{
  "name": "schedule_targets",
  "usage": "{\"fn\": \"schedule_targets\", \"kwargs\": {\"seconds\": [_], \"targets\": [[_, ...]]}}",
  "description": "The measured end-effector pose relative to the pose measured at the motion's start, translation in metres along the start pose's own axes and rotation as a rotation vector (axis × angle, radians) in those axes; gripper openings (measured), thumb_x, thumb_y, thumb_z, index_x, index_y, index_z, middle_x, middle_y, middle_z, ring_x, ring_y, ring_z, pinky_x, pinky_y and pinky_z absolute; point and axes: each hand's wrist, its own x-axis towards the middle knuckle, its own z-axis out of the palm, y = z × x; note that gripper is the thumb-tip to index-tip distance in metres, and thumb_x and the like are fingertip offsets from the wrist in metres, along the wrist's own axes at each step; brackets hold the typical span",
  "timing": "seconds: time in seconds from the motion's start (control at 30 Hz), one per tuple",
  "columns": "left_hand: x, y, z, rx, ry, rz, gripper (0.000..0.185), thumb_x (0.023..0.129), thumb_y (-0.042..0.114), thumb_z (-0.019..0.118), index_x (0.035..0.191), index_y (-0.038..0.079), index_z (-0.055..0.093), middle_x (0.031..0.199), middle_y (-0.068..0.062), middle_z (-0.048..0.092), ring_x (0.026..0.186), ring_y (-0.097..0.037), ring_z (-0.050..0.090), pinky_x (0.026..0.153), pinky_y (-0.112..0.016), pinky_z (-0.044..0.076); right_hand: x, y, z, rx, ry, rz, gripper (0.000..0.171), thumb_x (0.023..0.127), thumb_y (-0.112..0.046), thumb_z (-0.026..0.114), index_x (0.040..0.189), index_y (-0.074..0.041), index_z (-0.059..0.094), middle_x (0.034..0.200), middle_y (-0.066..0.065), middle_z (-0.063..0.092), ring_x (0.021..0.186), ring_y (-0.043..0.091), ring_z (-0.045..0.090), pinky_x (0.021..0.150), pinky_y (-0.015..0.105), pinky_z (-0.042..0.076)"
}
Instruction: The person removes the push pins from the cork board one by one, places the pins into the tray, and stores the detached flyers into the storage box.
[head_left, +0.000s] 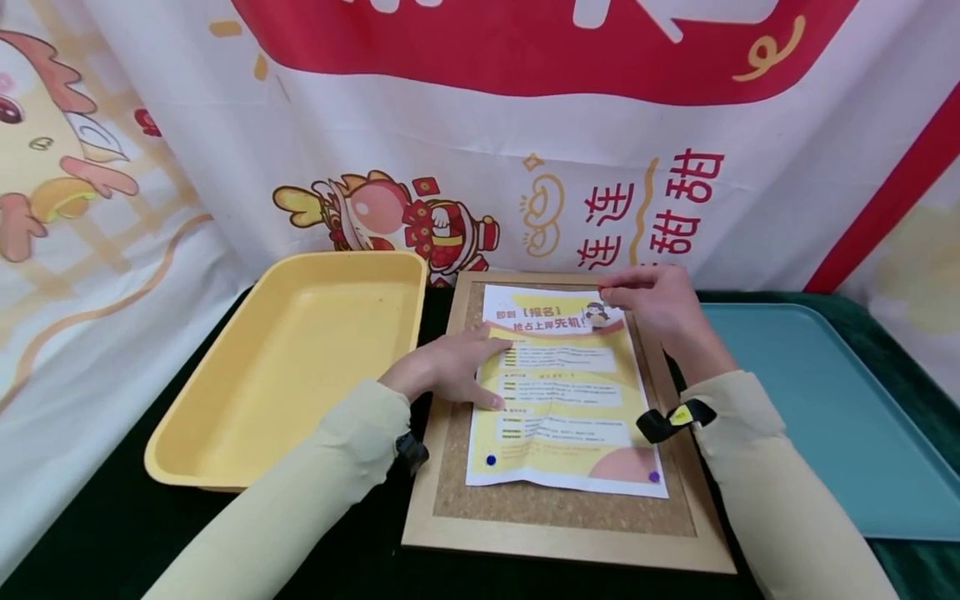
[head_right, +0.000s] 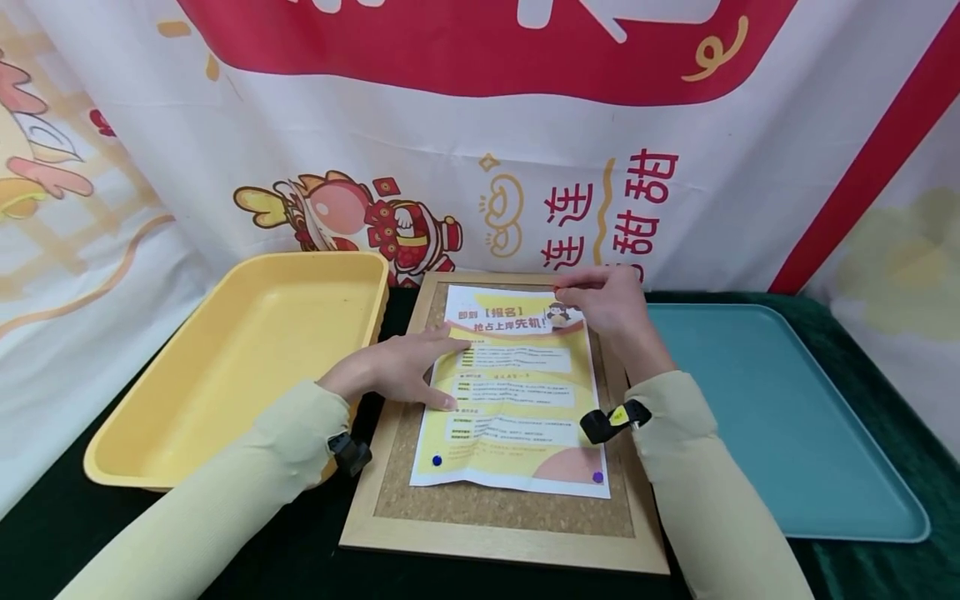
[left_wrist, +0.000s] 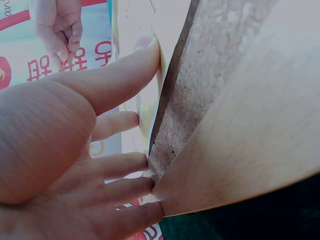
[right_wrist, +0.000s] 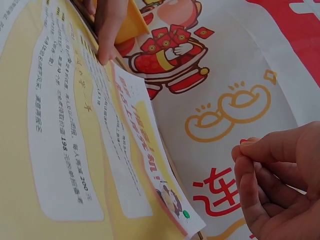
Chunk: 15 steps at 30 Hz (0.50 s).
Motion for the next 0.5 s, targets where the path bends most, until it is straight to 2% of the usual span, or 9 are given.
{"fn": "schedule_targets", "kwargs": {"seconds": [0.23,0.5], "targets": [[-0.002,-0.002,-0.001,0.004,-0.004,0.005,0.090,0.096,0.048,0.076,0.170,0.023,0.030,0.181,-0.012,0.008,0.168,-0.033,0.009,0.136,-0.054,0.015,0.000,0.008,-0.006,0.023,0.043,-0.008,0.032,0.102,-0.026,0.073,0.128,-0.008,0.076,0.138,0.011,0.064,0.129,0.027,0.054,0.112,0.050,0.051],[0.001,-0.002,-0.001,-0.010,-0.011,0.016,0.090,0.097,0.048,0.075,0.170,0.022,0.029,0.181,-0.013,0.008,0.168,-0.033,0.009,0.136,-0.054,0.015,-0.001,0.015,-0.019,0.042,0.078,0.070,0.032,0.103,-0.029,0.072,0.132,-0.015,0.075,0.142,0.008,0.061,0.130,0.026,0.053,0.117,0.050,0.050]]}}
